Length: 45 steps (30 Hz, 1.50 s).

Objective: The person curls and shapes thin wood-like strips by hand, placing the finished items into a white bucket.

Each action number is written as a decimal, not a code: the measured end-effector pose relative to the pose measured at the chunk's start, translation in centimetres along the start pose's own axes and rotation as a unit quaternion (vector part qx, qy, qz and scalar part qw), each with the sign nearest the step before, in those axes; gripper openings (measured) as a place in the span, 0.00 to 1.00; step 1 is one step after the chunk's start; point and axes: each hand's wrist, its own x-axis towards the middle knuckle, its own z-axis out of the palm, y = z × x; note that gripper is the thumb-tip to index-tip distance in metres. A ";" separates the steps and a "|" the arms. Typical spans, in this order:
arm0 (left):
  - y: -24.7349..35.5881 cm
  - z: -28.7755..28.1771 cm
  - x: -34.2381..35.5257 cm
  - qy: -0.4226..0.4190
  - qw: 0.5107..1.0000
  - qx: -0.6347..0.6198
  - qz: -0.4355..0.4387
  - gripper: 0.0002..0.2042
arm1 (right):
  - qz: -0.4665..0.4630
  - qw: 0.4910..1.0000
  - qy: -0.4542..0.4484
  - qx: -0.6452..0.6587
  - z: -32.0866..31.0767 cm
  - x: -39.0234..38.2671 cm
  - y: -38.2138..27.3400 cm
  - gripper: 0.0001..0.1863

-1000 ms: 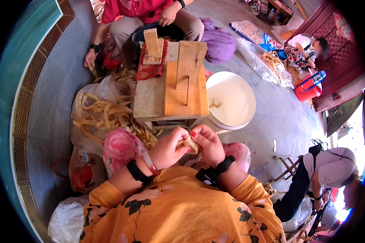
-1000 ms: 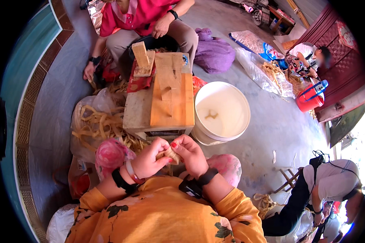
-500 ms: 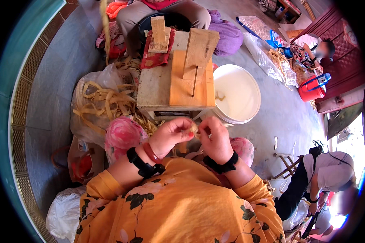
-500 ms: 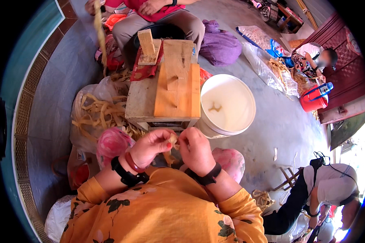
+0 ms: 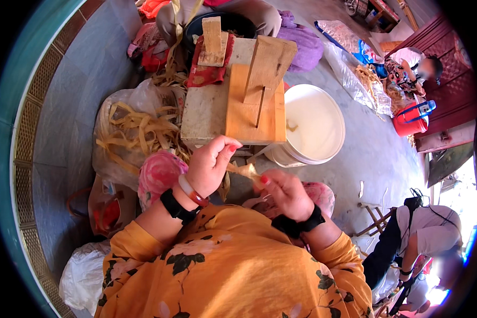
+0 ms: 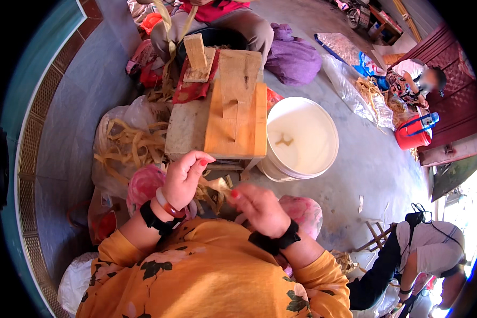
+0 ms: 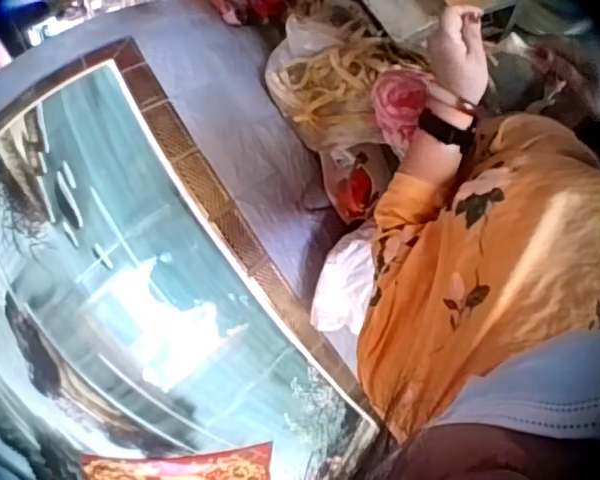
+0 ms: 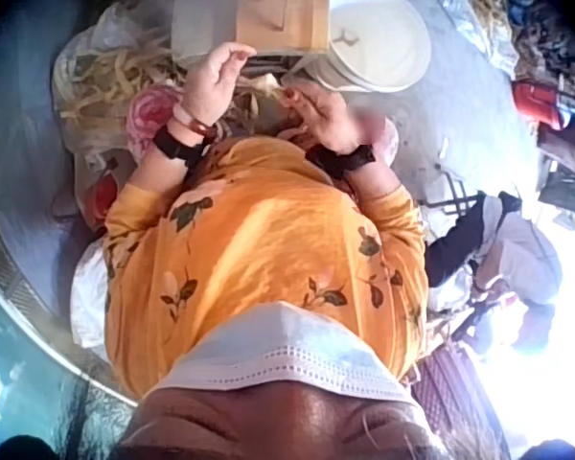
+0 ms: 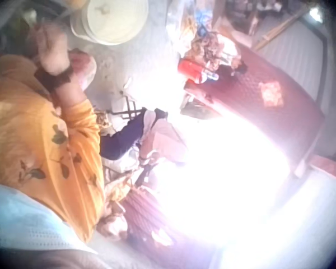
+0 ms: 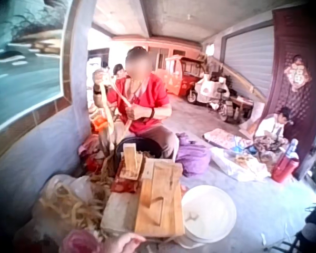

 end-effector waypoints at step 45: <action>0.6 -0.8 0.8 -0.162 0.720 -0.649 -0.183 0.12 | -0.278 0.925 -0.011 -0.260 -1.8 1.2 0.0 0.19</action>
